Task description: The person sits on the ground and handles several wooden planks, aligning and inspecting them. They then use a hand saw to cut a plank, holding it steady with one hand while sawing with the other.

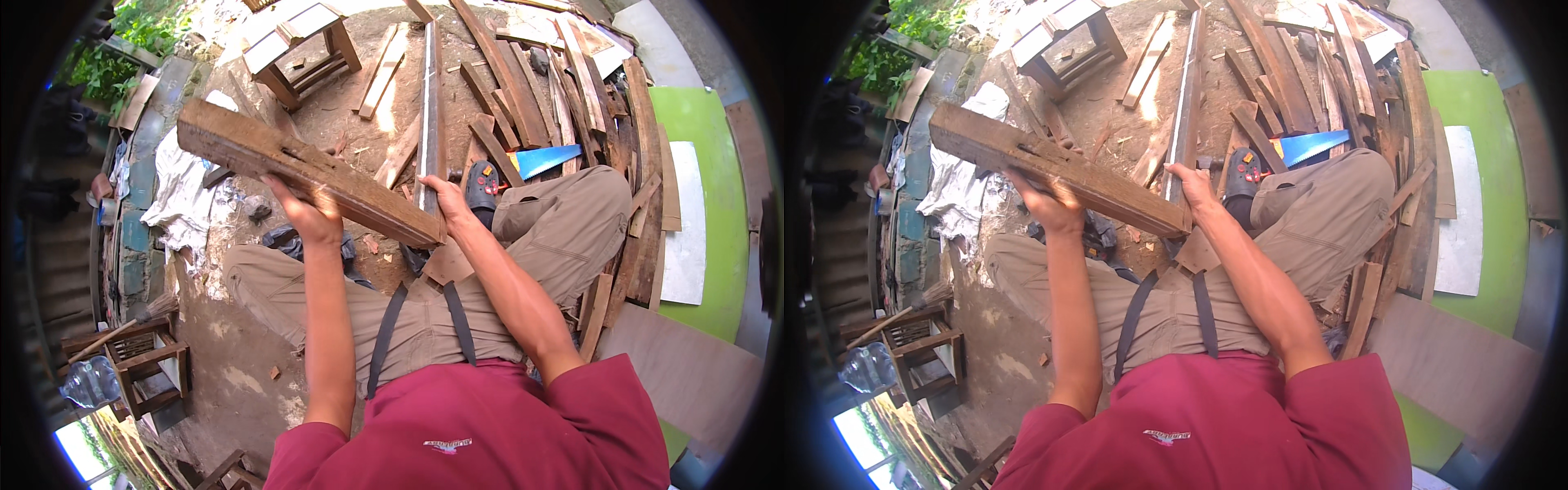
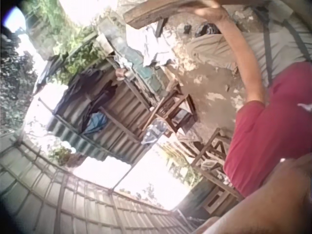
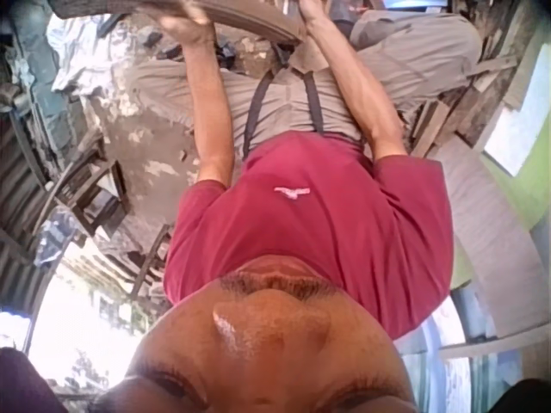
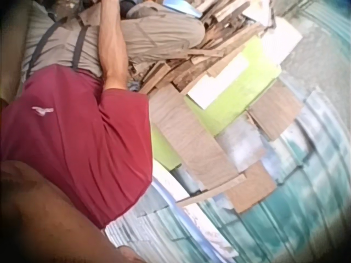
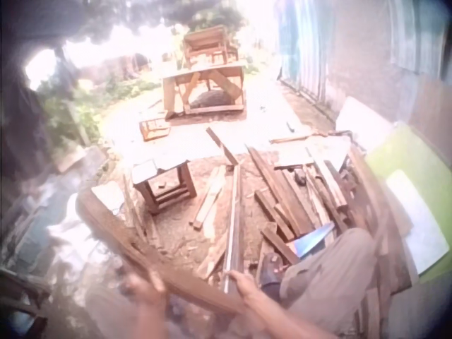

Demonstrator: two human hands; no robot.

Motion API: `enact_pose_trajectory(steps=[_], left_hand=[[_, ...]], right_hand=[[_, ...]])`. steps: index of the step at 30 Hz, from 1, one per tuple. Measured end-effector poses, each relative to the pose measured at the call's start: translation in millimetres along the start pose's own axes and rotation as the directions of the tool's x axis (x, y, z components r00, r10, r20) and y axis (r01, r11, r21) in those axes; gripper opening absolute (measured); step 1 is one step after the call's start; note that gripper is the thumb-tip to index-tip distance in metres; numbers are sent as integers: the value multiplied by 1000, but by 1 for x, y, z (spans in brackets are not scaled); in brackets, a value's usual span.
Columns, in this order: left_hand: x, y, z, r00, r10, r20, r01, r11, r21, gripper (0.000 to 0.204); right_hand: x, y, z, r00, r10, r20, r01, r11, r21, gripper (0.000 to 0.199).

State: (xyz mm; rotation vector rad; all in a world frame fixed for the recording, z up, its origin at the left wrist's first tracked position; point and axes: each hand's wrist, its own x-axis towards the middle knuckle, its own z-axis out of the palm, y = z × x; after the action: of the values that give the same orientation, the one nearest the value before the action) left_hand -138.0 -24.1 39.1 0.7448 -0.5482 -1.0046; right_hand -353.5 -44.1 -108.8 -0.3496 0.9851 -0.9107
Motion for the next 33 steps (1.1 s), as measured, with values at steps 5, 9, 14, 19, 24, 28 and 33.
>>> enact_pose_trajectory(steps=[5, 9, 14, 19, 24, 28, 33], left_hand=[[-30, -12, -54, 966, -84, -245, 74, 996, -48, 91], [-39, -22, -71, 921, -182, -346, 121, 974, -191, 93], [-41, -27, -79, 911, -232, -340, 148, 955, -255, 93], [-38, -26, -91, 917, -222, -331, 140, 957, -255, 93], [-53, -26, -82, 880, -329, -341, 221, 921, -320, 93], [-57, -28, -84, 889, -375, -264, 285, 902, -324, 100], [-65, -12, -63, 850, -466, -247, 430, 883, -188, 113]], right_hand=[[-20, -12, 22, 999, 38, -31, -35, 994, 105, 58], [-25, -21, 35, 999, 47, -24, -42, 980, 195, 71], [-8, -18, 22, 990, 131, 56, -141, 953, 268, 65], [-14, -17, 32, 999, 31, -27, -25, 982, 187, 64], [-17, -29, 25, 1000, 27, 0, -26, 970, 244, 73], [-10, -38, 22, 993, 60, 104, -94, 928, 361, 76], [-13, -51, 19, 992, 63, 114, -102, 916, 387, 65]])
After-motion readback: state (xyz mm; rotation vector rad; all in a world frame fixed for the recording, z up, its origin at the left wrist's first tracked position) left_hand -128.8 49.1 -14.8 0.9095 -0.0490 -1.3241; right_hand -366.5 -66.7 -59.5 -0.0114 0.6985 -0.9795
